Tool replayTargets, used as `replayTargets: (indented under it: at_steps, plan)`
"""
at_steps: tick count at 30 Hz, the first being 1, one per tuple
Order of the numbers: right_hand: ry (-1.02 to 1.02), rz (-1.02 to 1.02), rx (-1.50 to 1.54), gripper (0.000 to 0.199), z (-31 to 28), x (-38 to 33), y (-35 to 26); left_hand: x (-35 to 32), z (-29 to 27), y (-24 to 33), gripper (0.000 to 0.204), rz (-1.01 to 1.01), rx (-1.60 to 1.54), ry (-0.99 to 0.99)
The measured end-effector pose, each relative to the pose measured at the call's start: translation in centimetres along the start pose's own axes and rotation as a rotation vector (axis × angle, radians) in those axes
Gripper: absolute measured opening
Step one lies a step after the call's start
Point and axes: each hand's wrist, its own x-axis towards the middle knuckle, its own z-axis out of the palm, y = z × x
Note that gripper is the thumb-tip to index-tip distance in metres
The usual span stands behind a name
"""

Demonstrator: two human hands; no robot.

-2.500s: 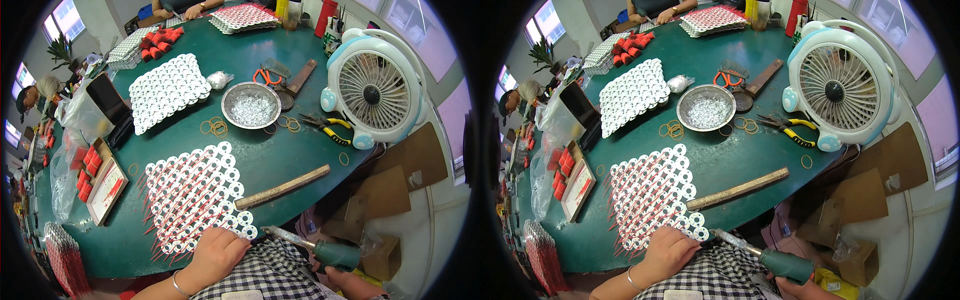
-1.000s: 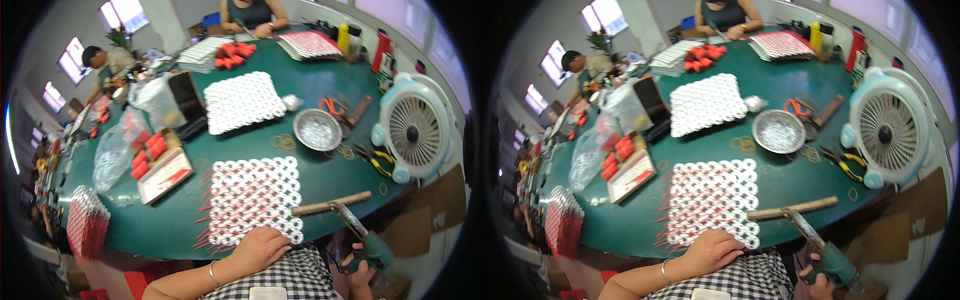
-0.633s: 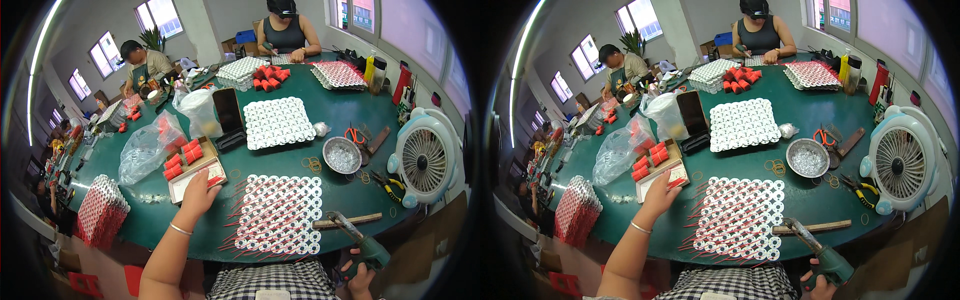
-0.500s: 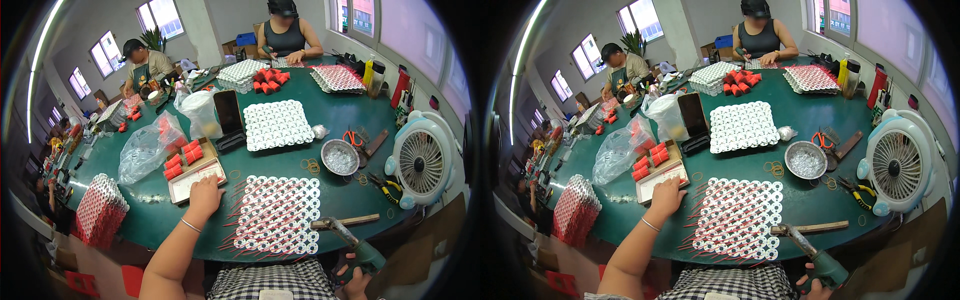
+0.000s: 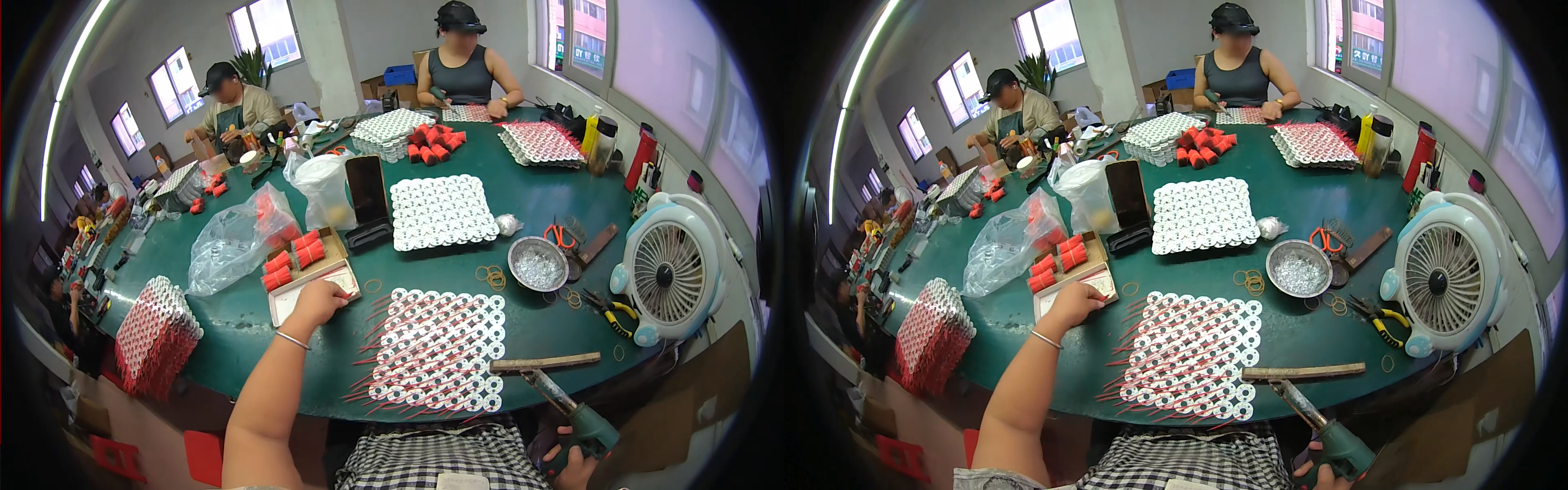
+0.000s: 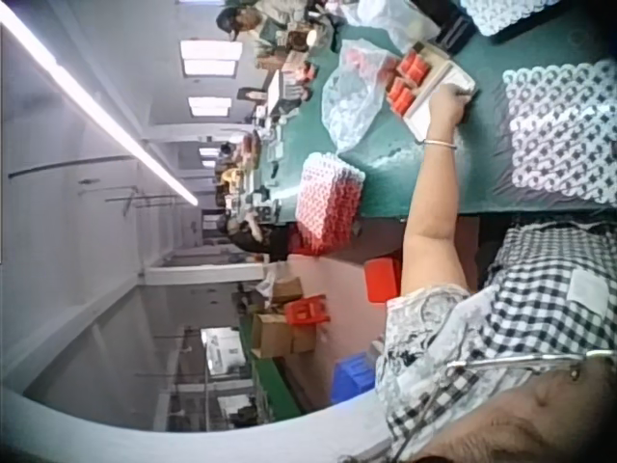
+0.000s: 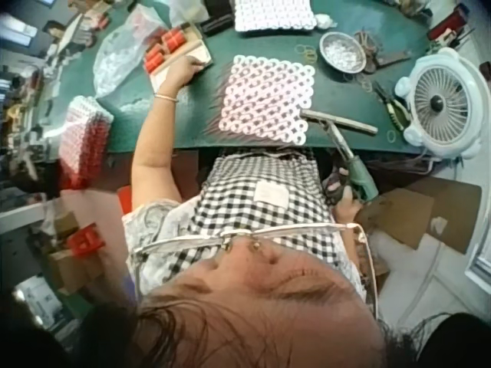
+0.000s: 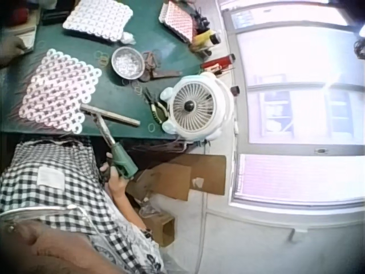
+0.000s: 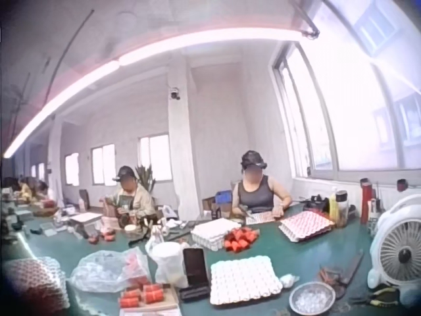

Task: The person solders wires onto an LED board sheet using a soldering tool, moves the sheet aside, positions a new LED board sheet, and solders wires onto it.

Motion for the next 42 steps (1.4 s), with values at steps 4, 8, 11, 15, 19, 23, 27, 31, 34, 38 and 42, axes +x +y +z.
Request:
replayTargets:
  at_steps: [4,8,11,15,19,23,27,31,34,38,42]
  plan:
    - [0.018,0.079,-0.019,0.033,-0.5,0.3,0.4,0.7,-1.3,-0.7,0.019,-0.104,-0.281,-0.128]
    - [0.023,0.059,0.103,0.034,0.3,2.0,-0.1,1.5,-1.3,-0.9,0.018,-0.323,-0.649,-0.161]
    - [0.006,0.051,0.132,0.035,0.7,3.5,-0.1,2.0,-0.3,-0.2,0.018,-0.065,-0.633,0.231]
    - [-0.066,0.02,0.071,0.036,1.5,5.4,-1.6,1.6,0.9,-0.7,0.019,-0.102,-1.1,0.465]
    - [-0.071,0.083,-0.042,0.036,2.0,6.1,-2.6,1.2,1.1,-1.0,0.019,-0.039,-1.381,0.537]
    - [-0.031,0.148,-0.004,0.029,2.3,6.4,-3.0,1.0,1.4,-1.3,0.016,-0.142,-1.245,0.258]
    - [-0.036,0.072,0.093,0.038,2.3,6.6,-1.3,1.2,1.5,-1.9,0.013,-0.254,-1.1,0.093]
    - [0.0,-0.015,0.161,0.052,1.1,6.8,-0.1,1.3,1.0,-1.1,0.015,-0.174,-1.099,0.178]
    - [-0.004,0.013,0.245,0.054,1.0,8.1,-1.4,0.5,-0.2,0.8,0.021,-0.22,-1.1,0.452]
    - [-0.224,0.06,0.369,0.056,0.9,10.7,-4.6,-2.6,-0.1,9.1,0.023,-0.105,-1.193,-0.05]
    - [-0.423,0.039,0.579,0.055,4.0,14.6,-5.0,-6.3,3.3,18.9,0.023,-0.203,-1.182,-0.848]
